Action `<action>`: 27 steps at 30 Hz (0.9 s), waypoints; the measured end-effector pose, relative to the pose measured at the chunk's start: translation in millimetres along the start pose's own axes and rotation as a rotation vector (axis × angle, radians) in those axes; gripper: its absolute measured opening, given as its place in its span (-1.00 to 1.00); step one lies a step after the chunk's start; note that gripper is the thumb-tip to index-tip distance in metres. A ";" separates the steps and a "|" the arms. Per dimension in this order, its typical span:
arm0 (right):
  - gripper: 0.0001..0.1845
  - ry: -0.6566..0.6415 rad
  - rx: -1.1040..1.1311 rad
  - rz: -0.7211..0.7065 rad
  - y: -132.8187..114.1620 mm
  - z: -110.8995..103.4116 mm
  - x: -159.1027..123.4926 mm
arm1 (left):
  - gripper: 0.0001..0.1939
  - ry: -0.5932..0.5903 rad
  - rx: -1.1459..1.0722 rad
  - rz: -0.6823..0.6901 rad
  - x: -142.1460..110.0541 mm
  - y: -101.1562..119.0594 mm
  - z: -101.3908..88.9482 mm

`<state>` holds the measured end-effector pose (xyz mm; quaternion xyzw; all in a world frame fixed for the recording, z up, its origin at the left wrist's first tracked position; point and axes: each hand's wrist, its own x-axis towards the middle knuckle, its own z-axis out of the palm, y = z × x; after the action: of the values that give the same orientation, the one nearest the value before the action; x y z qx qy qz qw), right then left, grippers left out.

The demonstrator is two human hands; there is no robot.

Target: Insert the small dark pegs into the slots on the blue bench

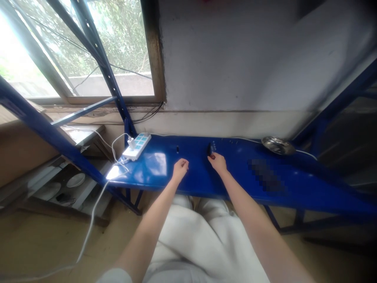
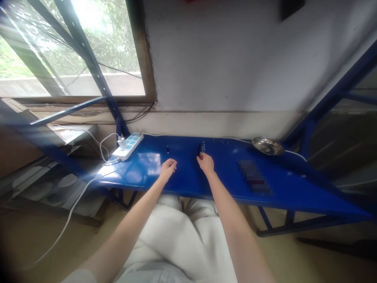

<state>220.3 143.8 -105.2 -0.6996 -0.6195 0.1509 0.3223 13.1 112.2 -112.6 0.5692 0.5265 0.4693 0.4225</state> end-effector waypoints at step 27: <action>-0.74 0.001 -0.125 0.156 12.2 -7.6 5.5 | -0.86 -0.011 0.008 -0.010 -1.2 2.3 -0.8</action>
<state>235.3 146.8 -106.3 -0.7645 -0.5713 0.1363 0.2658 12.7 110.9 -110.3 0.5709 0.5287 0.4622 0.4255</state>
